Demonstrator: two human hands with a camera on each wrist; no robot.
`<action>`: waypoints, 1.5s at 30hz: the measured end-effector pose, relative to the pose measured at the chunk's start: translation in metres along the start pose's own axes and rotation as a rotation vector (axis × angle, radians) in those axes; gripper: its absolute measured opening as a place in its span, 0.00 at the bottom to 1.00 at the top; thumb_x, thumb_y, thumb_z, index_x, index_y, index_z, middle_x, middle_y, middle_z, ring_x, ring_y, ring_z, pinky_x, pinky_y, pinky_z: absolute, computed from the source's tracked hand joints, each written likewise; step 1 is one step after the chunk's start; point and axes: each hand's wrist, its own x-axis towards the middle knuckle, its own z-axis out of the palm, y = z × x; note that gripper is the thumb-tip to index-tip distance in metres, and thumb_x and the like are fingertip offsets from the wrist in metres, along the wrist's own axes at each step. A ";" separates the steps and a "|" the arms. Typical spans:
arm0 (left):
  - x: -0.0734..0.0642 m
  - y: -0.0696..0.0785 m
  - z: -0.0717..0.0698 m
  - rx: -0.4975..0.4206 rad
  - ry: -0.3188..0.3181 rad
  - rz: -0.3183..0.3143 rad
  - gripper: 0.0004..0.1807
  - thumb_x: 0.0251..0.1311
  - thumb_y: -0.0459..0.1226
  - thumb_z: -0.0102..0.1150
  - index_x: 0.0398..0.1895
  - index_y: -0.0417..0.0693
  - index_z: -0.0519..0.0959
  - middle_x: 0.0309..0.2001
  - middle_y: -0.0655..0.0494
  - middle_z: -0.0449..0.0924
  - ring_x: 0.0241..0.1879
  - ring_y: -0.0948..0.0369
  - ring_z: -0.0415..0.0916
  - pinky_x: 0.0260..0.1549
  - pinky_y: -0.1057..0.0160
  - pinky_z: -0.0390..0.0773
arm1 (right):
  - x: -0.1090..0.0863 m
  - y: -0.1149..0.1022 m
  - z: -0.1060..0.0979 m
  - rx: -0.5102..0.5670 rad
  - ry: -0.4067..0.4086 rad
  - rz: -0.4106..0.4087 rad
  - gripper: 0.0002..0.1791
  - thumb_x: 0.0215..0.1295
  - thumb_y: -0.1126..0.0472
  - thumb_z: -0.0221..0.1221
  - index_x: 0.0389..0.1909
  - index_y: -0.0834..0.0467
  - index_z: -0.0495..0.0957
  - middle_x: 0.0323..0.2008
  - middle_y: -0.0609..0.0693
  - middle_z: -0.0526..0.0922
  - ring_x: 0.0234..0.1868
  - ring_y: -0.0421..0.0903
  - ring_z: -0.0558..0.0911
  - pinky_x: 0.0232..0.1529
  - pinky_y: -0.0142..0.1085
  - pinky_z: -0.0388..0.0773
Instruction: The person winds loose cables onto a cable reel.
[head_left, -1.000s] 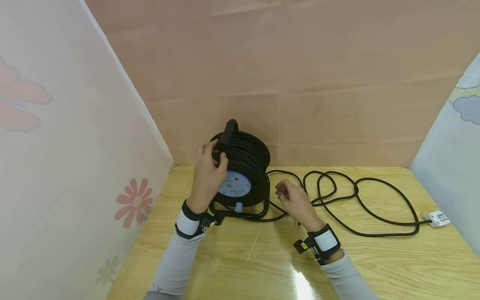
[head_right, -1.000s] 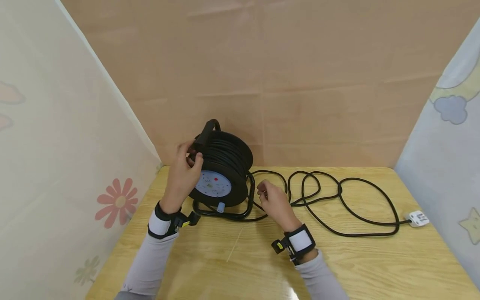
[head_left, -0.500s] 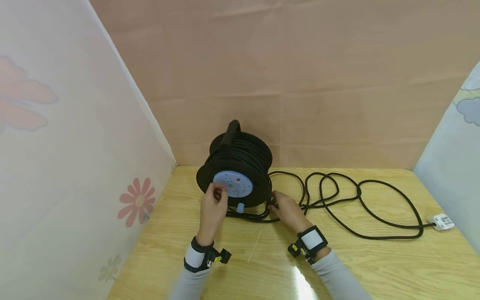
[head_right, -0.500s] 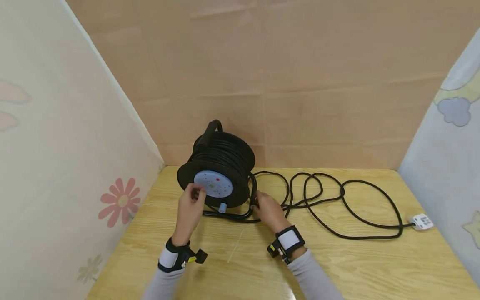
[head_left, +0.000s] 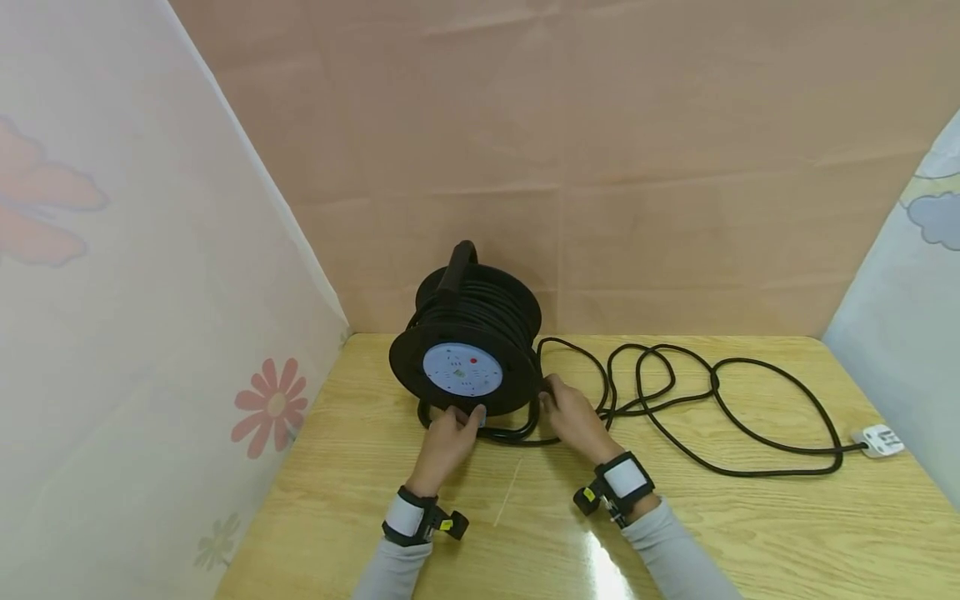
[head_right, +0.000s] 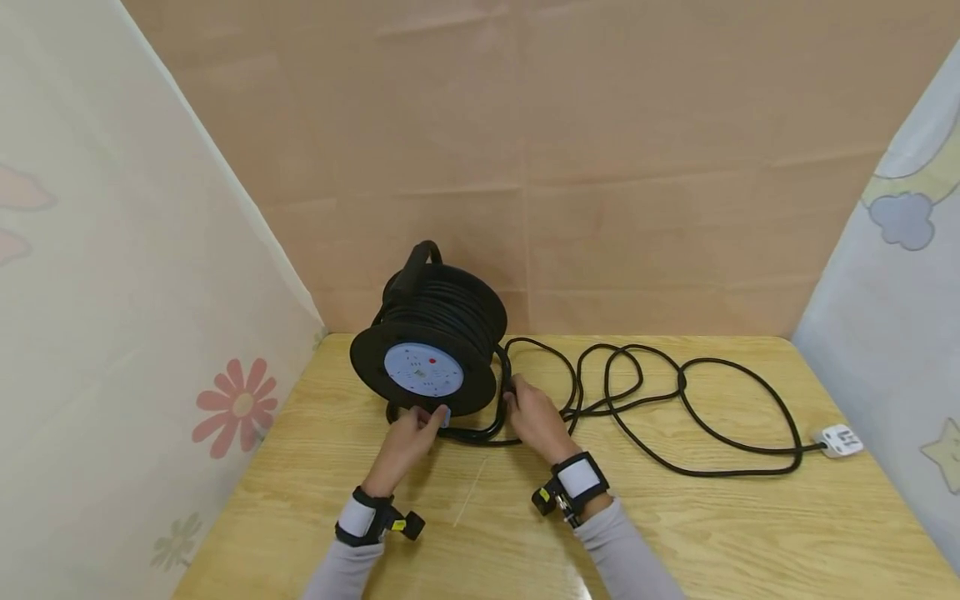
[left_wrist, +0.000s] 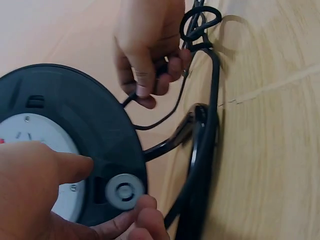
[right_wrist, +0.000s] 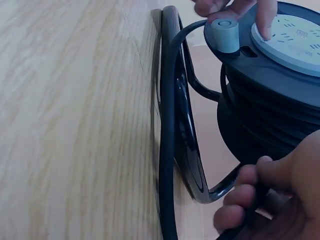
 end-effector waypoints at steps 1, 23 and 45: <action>0.001 -0.001 0.002 0.001 -0.017 -0.006 0.26 0.68 0.58 0.48 0.23 0.47 0.72 0.19 0.57 0.68 0.19 0.60 0.66 0.19 0.63 0.65 | 0.000 0.000 0.000 0.022 -0.001 0.007 0.06 0.77 0.61 0.46 0.46 0.57 0.70 0.33 0.55 0.79 0.25 0.44 0.72 0.23 0.37 0.69; 0.012 -0.022 0.019 -0.266 -0.147 -0.043 0.26 0.77 0.48 0.35 0.26 0.41 0.73 0.21 0.52 0.75 0.17 0.63 0.70 0.16 0.67 0.73 | -0.009 0.001 -0.009 0.102 0.153 0.073 0.19 0.80 0.48 0.36 0.51 0.55 0.71 0.13 0.47 0.64 0.10 0.42 0.62 0.13 0.34 0.61; 0.014 -0.037 0.004 -0.408 -0.131 -0.116 0.24 0.77 0.46 0.35 0.24 0.42 0.67 0.20 0.53 0.67 0.17 0.63 0.63 0.15 0.69 0.64 | -0.015 0.005 -0.016 0.201 0.208 0.040 0.21 0.81 0.51 0.34 0.40 0.60 0.71 0.19 0.51 0.71 0.13 0.43 0.65 0.12 0.34 0.63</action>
